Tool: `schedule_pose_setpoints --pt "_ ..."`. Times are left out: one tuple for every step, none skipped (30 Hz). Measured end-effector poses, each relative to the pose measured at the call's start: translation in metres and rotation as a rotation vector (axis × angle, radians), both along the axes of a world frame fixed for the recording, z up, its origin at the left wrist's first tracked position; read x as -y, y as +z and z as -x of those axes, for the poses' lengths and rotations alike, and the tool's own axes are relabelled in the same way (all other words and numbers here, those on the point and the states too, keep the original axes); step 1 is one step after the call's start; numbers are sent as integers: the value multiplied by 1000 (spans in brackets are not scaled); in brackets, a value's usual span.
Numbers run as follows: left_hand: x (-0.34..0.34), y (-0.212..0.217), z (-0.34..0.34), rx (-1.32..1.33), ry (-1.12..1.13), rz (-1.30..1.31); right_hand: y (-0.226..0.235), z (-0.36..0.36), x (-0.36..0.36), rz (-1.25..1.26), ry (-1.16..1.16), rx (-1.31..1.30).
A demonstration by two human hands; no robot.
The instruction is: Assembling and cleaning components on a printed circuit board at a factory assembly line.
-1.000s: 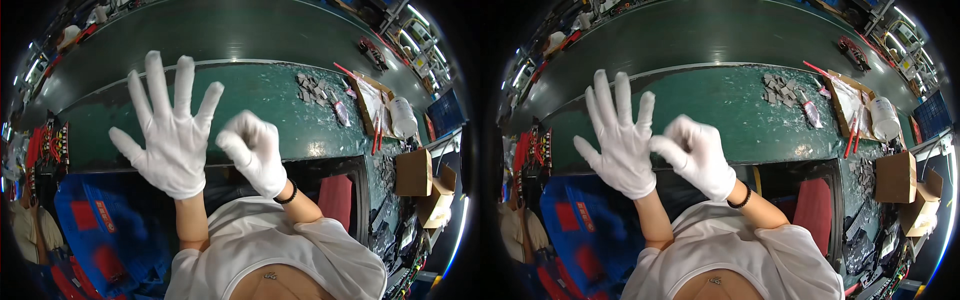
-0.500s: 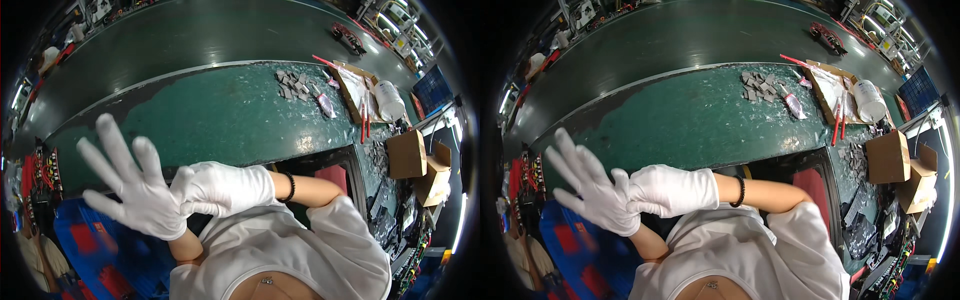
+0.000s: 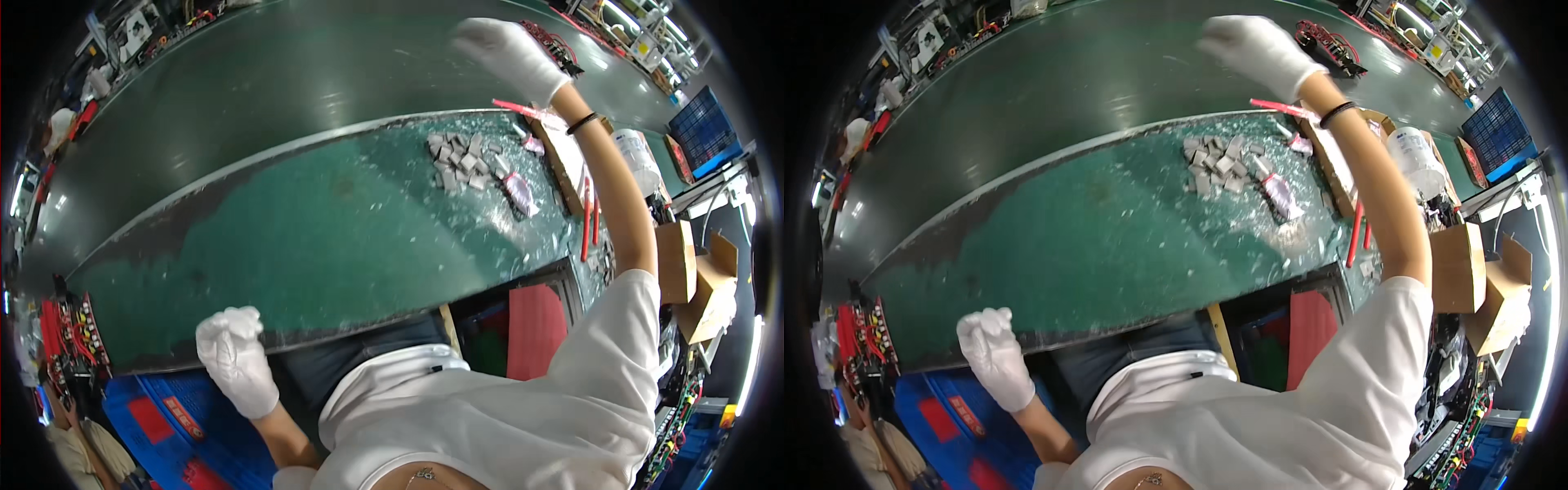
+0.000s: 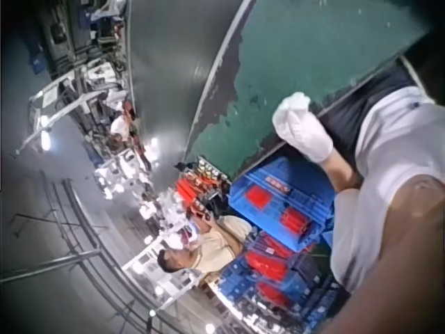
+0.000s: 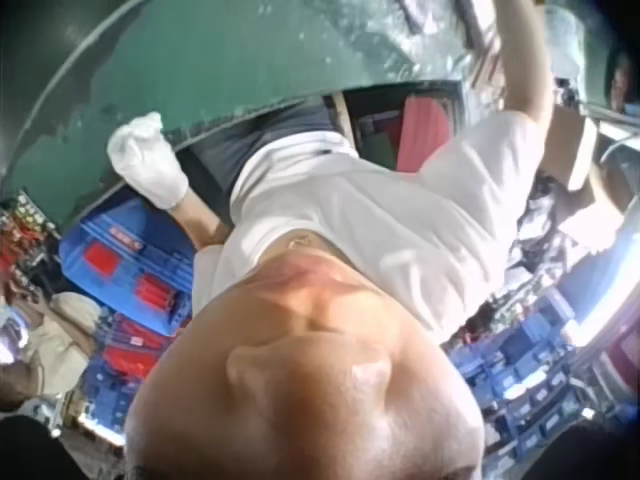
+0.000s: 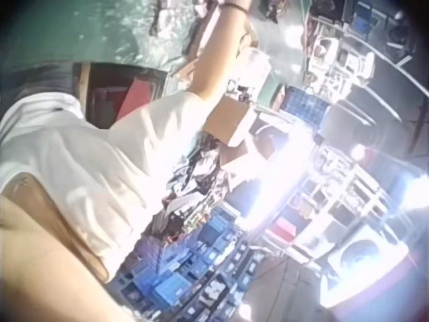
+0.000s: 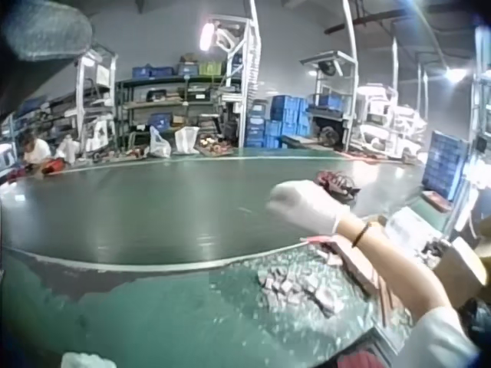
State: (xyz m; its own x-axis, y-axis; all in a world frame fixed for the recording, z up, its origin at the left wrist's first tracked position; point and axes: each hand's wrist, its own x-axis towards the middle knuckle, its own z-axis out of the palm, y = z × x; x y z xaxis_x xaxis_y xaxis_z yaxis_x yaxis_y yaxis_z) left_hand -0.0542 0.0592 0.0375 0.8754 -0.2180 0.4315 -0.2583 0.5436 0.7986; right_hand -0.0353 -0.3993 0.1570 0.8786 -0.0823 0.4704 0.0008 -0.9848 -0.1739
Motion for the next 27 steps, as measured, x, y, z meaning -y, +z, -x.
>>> schedule_pose_setpoints --pt "-6 -3 -3 -28 20 -102 4 8 33 76 -78 57" --pt "-8 -6 -4 -57 30 -200 10 18 73 142 -205 27" --pt "-7 -8 -2 -105 189 -343 9 25 116 122 -244 21" --pt "-7 -10 -1 -156 348 -487 10 31 150 114 -393 -41" --pt "-8 -7 -4 -175 345 -505 9 36 184 109 -540 -115" --pt "-1 -4 -6 -172 351 -449 4 42 219 141 -597 -96" --pt "8 2 -9 -181 466 -723 5 50 253 197 -679 -171" --pt "17 10 -11 -183 592 -1007 1 47 270 262 -743 -265" --pt "27 15 -14 -183 590 -1012 -2 44 287 329 -801 -363" --pt "36 19 -18 -214 402 -623 -6 49 303 243 -857 -415" --pt "44 22 -21 -239 219 -234 -14 44 319 242 -852 -418" --pt "52 23 -23 -246 218 -236 -27 46 337 232 -891 -452" --pt "58 24 -27 -259 189 -205 -35 47 355 224 -931 -487" --pt "61 23 -32 -269 170 -179 -42 40 359 223 -921 -494" --pt "61 17 -33 -108 413 -753 -47 40 357 251 -961 -589" --pt "62 11 -34 33 676 -1325 -51 40 353 280 -999 -684" --pt "68 12 -36 -44 635 -997 -50 36 340 298 -1070 -740" --pt "65 10 -38 -6 520 -859 -57 37 354 302 -1068 -747" --pt "63 8 -40 22 396 -721 -68 42 376 292 -1039 -751" --pt "51 1 -40 17 400 -722 -73 41 387 281 -1008 -751" --pt "49 -3 -41 -14 453 -672 -76 37 387 202 -1016 -684" --pt "47 -7 -39 -29 482 -648 -76 34 387 203 -1009 -686" --pt "52 -4 -37 -45 515 -623 -72 30 378 211 -950 -640" --pt "78 13 -33 -232 535 -342 -69 28 372 222 -896 -596" --pt "94 22 -32 -410 540 -56 -67 30 373 267 -810 -539" --pt "94 22 -32 -407 543 -53 -69 30 377 268 -807 -534" --pt "91 21 -32 -400 475 -56 -72 31 383 288 -809 -508"
